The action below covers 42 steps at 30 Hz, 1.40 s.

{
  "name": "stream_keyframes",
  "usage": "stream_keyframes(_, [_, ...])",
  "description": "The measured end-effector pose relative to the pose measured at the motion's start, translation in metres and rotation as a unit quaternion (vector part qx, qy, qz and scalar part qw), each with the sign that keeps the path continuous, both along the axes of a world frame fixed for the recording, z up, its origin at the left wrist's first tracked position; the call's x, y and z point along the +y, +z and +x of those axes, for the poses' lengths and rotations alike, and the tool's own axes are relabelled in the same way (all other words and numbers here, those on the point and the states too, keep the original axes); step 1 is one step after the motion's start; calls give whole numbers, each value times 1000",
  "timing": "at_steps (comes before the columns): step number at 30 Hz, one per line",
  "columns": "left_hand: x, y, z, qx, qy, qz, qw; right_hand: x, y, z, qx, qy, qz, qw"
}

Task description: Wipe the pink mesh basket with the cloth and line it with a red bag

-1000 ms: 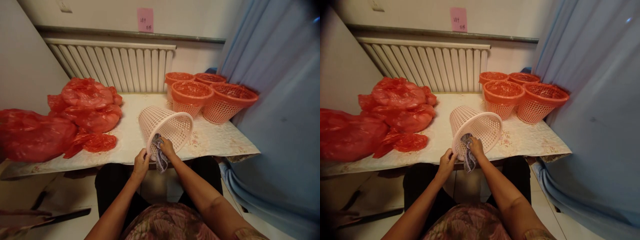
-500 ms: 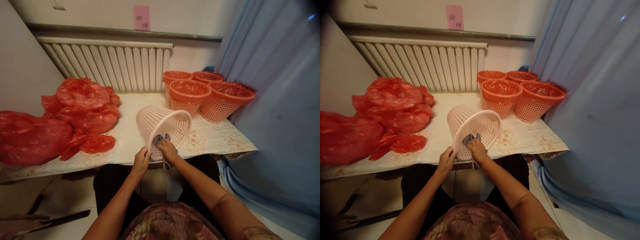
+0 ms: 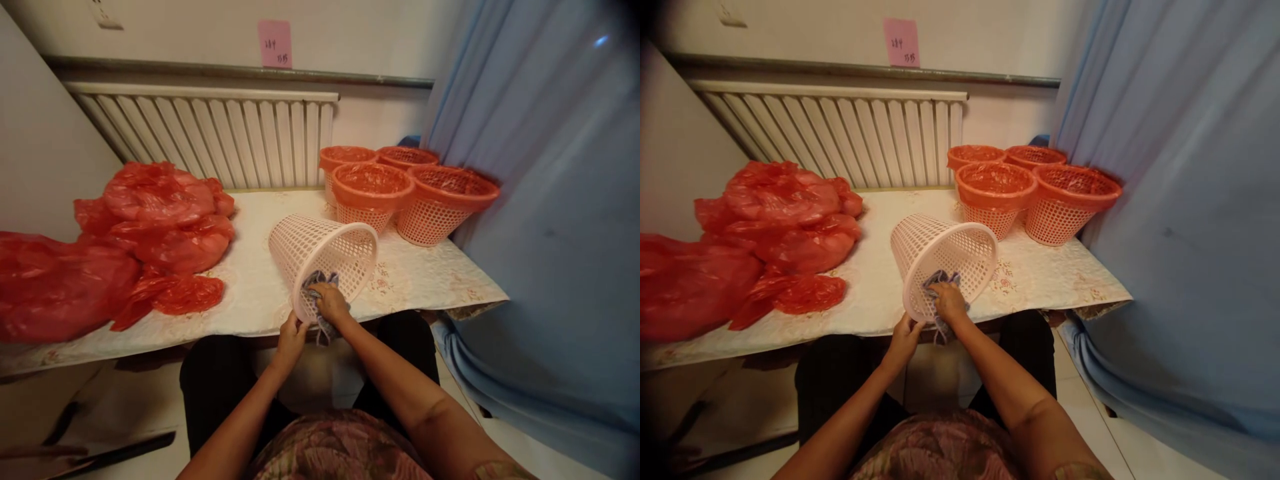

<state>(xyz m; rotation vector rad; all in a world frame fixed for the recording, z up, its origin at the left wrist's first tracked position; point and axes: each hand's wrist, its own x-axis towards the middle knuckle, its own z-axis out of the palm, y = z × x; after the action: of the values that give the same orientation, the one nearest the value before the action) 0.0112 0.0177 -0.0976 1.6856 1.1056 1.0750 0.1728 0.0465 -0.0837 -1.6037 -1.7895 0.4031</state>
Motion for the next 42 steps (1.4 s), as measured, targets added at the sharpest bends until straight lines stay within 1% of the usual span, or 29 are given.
stream_keyframes(2, [0, 7, -2, 11, 9, 13, 1000, 2, 5, -12, 36, 6, 2, 999])
stream_keyframes(6, [-5, 36, -12, 71, 35, 97, 992, -2, 9, -36, 93, 9, 26, 995])
stream_keyframes(8, [-6, 50, -18, 89, 32, 124, 988, -7, 6, -39, 94, 34, 57, 993])
stream_keyframes(10, [-5, 63, -22, 102, 30, 144, 984, -13, 1, -33, 44, 70, 82, 993])
stream_keyframes(12, [-2, 77, -23, 114, 26, 157, 981, -16, -5, -18, -65, 88, 79, 991])
stream_keyframes(14, [3, 90, -20, 119, 18, 155, 981, -18, -10, 2, -177, 74, 60, 980])
stream_keyframes(15, [5, 96, -18, 115, 11, 148, 982, -18, -11, 11, -216, 60, 51, 973])
stream_keyframes(17, [6, 102, -10, 92, 5, 132, 987, -17, -12, 24, -253, 34, 42, 966])
stream_keyframes(18, [6, 101, -6, 76, 10, 125, 989, -16, -13, 28, -256, 22, 41, 966])
stream_keyframes(20, [3, 93, 1, 51, 36, 115, 991, -14, -15, 31, -259, 6, 39, 965])
stream_keyframes(22, [-2, 78, 4, 42, 67, 108, 991, -13, -17, 29, -260, -4, 38, 965])
stream_keyframes(24, [-7, 59, 4, 50, 80, 99, 991, -13, -20, 26, -258, -9, 37, 966])
stream_keyframes(27, [-12, 34, 1, 66, 80, 82, 991, -14, -21, 25, -258, -12, 36, 965])
stream_keyframes(30, [-14, 16, 0, 61, 66, 58, 994, -15, -22, 26, -265, -16, 41, 963])
stream_keyframes(32, [-14, 8, 1, 52, 60, 42, 996, -16, -23, 26, -266, -18, 46, 963])
stream_keyframes(36, [-13, -3, 3, 38, 70, 14, 997, -15, -27, 25, -258, -27, 49, 964])
stream_keyframes(42, [-12, -13, 3, 32, 79, -5, 996, -15, -33, 24, -247, -38, 75, 965])
